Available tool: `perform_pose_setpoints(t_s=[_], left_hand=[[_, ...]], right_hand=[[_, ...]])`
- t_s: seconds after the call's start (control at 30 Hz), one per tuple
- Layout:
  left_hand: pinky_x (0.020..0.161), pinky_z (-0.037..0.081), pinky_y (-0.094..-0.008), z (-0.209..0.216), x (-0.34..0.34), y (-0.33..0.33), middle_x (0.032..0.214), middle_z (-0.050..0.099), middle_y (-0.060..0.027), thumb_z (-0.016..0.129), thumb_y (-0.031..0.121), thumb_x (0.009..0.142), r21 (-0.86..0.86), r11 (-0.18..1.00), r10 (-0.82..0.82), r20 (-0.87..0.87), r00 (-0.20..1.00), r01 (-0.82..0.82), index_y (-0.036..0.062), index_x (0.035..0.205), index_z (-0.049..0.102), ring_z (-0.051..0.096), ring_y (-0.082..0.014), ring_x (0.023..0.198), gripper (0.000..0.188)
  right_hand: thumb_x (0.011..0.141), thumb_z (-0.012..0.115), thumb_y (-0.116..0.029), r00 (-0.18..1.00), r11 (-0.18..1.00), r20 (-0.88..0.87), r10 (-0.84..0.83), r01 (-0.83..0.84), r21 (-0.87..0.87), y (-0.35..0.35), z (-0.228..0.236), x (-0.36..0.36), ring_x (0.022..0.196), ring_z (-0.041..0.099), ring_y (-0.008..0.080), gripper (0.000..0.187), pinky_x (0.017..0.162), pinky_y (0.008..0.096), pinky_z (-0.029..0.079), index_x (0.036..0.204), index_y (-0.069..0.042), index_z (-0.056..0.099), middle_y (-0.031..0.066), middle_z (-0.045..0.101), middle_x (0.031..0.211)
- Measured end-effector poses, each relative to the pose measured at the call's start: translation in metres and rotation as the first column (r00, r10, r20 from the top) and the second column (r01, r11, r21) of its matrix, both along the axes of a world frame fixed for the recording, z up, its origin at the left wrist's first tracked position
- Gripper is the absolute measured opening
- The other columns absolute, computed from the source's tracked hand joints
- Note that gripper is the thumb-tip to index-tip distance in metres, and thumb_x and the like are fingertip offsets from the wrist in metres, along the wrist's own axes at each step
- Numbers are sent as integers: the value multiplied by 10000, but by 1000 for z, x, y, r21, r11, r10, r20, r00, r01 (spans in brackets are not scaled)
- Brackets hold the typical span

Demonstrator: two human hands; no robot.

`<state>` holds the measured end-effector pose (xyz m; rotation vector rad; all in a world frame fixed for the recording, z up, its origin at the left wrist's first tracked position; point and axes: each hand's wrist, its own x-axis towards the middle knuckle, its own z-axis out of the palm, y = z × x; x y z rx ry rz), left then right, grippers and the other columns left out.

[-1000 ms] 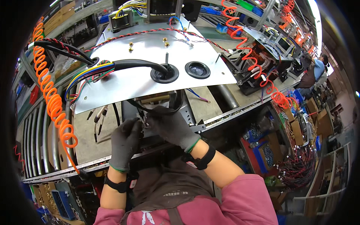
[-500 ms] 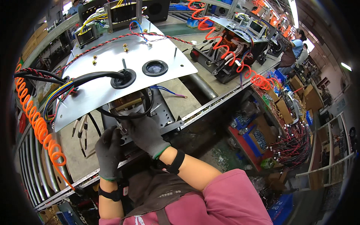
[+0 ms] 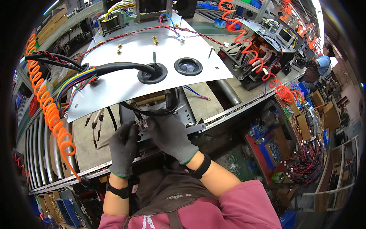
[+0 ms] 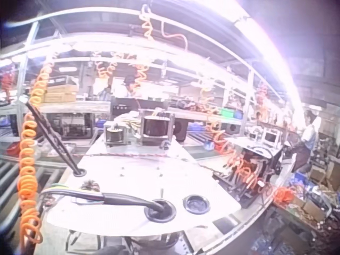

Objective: Assembling the internal components, wiring, and labels of a DC power inverter on a factory assembly line.

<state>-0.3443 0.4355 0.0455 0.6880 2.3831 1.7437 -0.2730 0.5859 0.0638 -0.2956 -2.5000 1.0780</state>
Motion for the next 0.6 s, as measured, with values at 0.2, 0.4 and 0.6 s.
perform_pose_setpoints(t_s=[0.2,0.4,0.6], left_hand=[[627,460,-231,-2,-1,0,802,643,-51,582,116,925,-29,1000,-4,-63,998,2,-55,1060,638,567,-76,707,225],[622,468,-292,-6,1,2,776,638,-126,611,148,887,12,998,55,-48,997,-55,-7,1008,664,608,-178,657,203],[636,469,-258,-2,2,6,804,647,-103,567,109,924,97,995,28,28,999,-31,-62,1038,633,599,-110,703,216]], right_hand=[[893,548,-237,994,975,-113,13,12,221,-6,-3,3,867,623,343,229,760,439,480,1051,-107,650,143,656,894],[887,563,-233,990,968,-138,-17,50,244,-10,-10,6,858,625,338,290,714,422,512,1148,-111,599,122,610,1081],[878,553,-212,932,980,-360,-41,107,168,-15,-13,6,854,630,328,266,665,423,519,1125,-121,594,124,588,1086]])
